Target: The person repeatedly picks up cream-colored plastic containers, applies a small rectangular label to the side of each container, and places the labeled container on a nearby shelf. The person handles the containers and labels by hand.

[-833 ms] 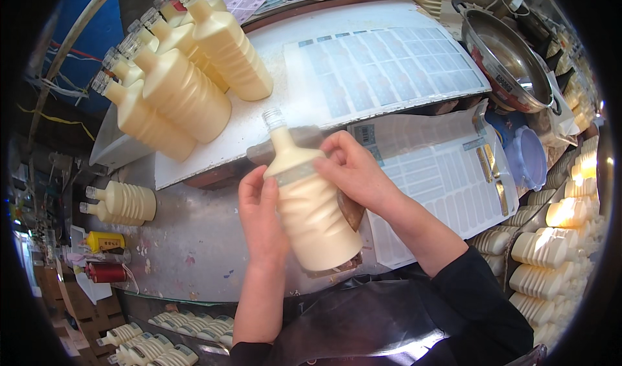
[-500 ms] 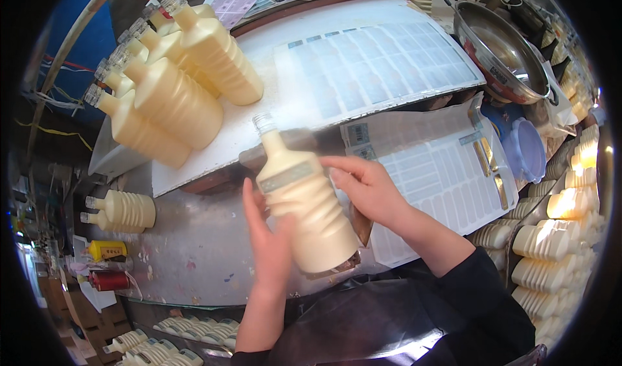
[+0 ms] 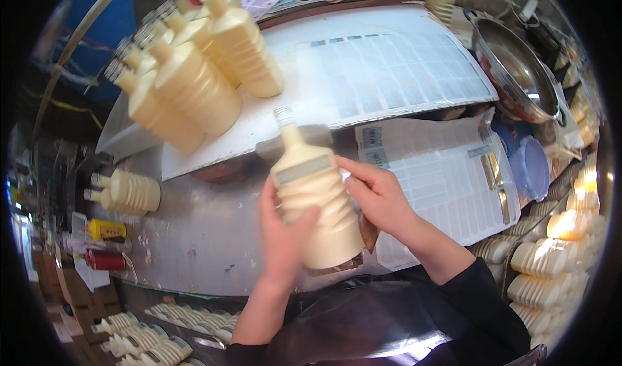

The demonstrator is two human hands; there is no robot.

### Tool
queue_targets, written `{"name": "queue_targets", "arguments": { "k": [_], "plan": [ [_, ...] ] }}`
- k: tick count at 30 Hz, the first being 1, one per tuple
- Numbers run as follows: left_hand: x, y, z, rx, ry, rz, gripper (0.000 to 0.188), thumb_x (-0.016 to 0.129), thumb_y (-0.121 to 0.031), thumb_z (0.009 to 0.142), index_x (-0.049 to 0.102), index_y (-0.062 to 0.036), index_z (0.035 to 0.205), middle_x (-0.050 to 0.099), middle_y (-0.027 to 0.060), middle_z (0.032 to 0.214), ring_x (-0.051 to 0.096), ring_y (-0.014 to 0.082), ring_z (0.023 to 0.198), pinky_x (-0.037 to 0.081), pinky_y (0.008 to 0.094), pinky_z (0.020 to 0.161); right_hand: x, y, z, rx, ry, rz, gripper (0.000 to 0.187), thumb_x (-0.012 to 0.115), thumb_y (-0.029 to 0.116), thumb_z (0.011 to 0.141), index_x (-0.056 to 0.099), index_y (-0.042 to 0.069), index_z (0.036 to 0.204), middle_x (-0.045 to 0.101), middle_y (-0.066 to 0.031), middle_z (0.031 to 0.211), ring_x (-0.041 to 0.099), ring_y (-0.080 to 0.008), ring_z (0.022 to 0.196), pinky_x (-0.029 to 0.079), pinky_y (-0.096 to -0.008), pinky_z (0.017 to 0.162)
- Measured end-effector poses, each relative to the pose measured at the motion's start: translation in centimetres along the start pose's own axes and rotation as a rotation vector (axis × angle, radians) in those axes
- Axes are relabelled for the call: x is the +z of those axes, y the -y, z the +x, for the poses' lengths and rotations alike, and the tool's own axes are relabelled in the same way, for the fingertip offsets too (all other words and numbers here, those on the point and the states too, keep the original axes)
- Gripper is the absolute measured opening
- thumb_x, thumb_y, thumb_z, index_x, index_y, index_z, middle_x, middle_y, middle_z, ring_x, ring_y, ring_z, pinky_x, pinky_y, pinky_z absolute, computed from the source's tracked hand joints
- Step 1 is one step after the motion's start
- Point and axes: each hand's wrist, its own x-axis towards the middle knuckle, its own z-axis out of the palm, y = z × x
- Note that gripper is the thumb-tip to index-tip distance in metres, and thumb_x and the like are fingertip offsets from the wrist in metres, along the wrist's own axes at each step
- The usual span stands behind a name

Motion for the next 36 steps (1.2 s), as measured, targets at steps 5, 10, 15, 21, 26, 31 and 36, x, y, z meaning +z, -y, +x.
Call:
{"name": "queue_targets", "arguments": {
  "k": [5,10,15,21,26,31,36],
  "plan": [
    [0.6,-1.1,-0.2,0.032,-0.060,0.194,0.088,0.086,-0.017,0.076,0.040,0.0005,0.149,0.048,0.0171,0.138,0.052,0.0300,0.127,0.046,0.0423,0.109,0.1,0.8,0.0,0.133,0.013,0.123,0.043,0.054,0.008,0.101,0.062,0.005,0.144,0.060,0.0058,0.080,0.051,-0.0015,0.071,0.044,-0.0204,0.061],
    [0.5,-1.0,-0.2,0.111,-0.063,0.239,0.089,0.087,-0.023,0.076,0.041,0.0019,0.148,0.048,0.0188,0.137,0.052,0.0330,0.126,0.045,0.0433,0.108,0.4,0.1,0.0,0.125,-0.017,0.051,0.044,0.055,0.008,0.101,0.062,0.005,0.144,0.058,0.0064,0.078,0.045,-0.0017,0.067,0.040,-0.0207,0.060],
    [0.5,-0.5,-0.1,0.159,-0.067,0.249,0.088,0.088,-0.024,0.076,0.041,0.0022,0.146,0.049,0.0199,0.136,0.052,0.0363,0.127,0.044,0.0453,0.109,0.8,0.1,0.0,0.134,-0.049,0.015,0.043,0.055,0.008,0.101,0.062,0.004,0.143,0.059,0.0066,0.080,0.045,-0.0015,0.067,0.040,-0.0206,0.060],
    [0.3,-0.2,0.0,0.206,-0.053,0.286,0.087,0.083,-0.016,0.077,0.039,0.0013,0.150,0.047,0.0152,0.136,0.056,0.0250,0.119,0.051,0.0380,0.100,1.0,-0.1,0.0,0.108,-0.077,-0.024,0.043,0.055,0.006,0.101,0.062,0.003,0.143,0.060,0.0068,0.081,0.046,-0.0013,0.067,0.040,-0.0195,0.060],
    [0.0,0.2,0.1,0.160,-0.028,0.208,0.082,0.081,-0.020,0.082,0.039,0.0010,0.149,0.050,0.0155,0.135,0.056,0.0257,0.120,0.049,0.0385,0.102,0.7,-0.1,0.0,0.075,-0.109,-0.087,0.038,0.056,0.009,0.101,0.065,0.002,0.137,0.058,0.0066,0.080,0.045,-0.0015,0.067,0.039,-0.0201,0.060],
    [-0.9,-1.0,1.4,-0.022,-0.024,-0.300,0.058,0.069,-0.026,0.100,0.045,0.0012,0.145,0.055,0.0136,0.133,0.059,0.0213,0.117,0.048,0.0346,0.102,0.2,0.7,1.8,0.024,-0.070,-0.108,0.041,0.059,0.018,0.102,0.058,0.003,0.141,0.058,0.0067,0.087,0.045,-0.0018,0.069,0.038,-0.0188,0.062],
    [-1.6,-0.3,3.3,-0.087,0.033,-0.409,0.040,0.061,-0.026,0.106,0.056,0.0009,0.135,0.064,0.0095,0.123,0.060,0.0135,0.111,0.049,0.0290,0.099,0.4,1.4,3.8,0.132,0.071,0.014,0.034,0.058,0.026,0.104,0.062,0.003,0.129,0.062,0.0062,0.092,0.047,-0.0008,0.073,0.040,-0.0187,0.065]
  ]
}}
